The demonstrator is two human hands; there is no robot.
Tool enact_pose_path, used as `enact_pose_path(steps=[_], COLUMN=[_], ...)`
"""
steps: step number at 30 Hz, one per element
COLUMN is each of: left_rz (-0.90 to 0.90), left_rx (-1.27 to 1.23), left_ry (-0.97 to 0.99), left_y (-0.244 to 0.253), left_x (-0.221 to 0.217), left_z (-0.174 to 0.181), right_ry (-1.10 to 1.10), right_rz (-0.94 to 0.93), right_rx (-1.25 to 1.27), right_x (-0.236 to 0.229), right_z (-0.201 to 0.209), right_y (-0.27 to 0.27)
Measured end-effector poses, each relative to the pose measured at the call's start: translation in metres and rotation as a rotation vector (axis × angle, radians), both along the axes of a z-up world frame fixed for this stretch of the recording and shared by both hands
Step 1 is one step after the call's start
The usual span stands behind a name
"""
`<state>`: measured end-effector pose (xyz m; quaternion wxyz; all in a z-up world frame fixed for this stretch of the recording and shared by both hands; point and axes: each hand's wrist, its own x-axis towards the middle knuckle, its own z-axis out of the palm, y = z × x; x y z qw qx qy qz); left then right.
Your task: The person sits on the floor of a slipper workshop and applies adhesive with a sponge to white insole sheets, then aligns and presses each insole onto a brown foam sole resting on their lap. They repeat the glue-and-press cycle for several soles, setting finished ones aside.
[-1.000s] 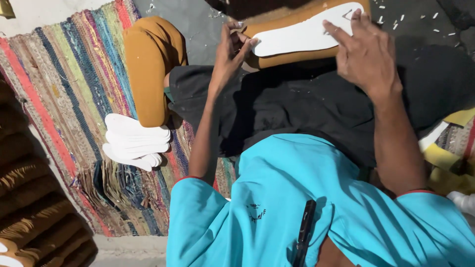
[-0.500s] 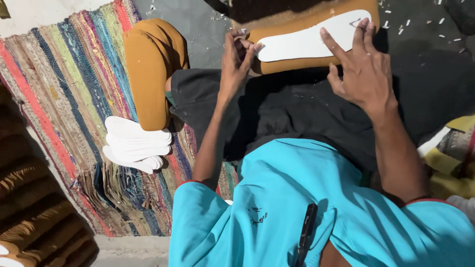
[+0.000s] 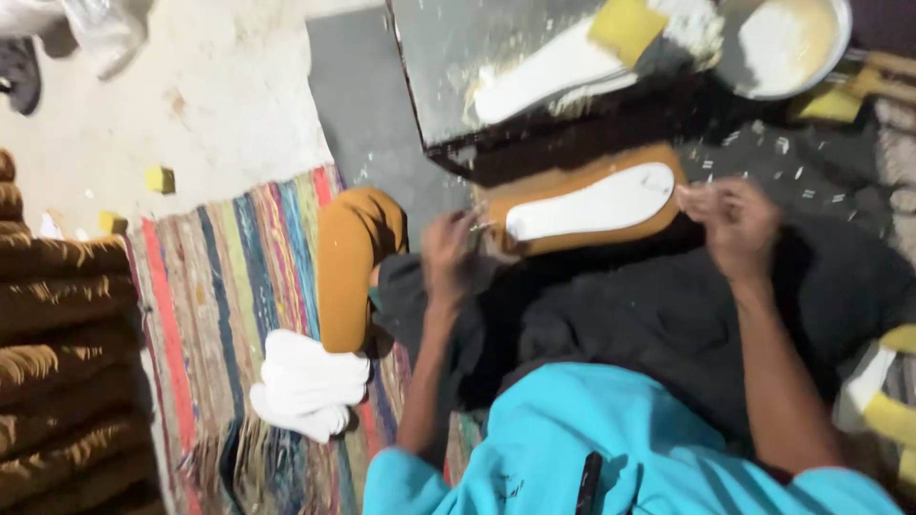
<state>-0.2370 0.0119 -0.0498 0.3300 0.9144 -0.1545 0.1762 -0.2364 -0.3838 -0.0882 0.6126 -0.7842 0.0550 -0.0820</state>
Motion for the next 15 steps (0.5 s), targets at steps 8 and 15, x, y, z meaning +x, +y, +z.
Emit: enact_pose_path(steps=[8, 15], left_rz=[0.855, 1.028], left_rx=[0.147, 0.279], left_ry=[-0.008, 0.197], left_y=[0.210, 0.230], left_x=[-0.018, -0.024], left_z=[-0.114, -0.144], right_ry=[0.123, 0.184], right_rz=[-0.294, -0.331], right_rx=[0.822, 1.013], right_x=[-0.003, -0.010], right_z=[-0.179, -0.150], right_y=[-0.121, -0.107])
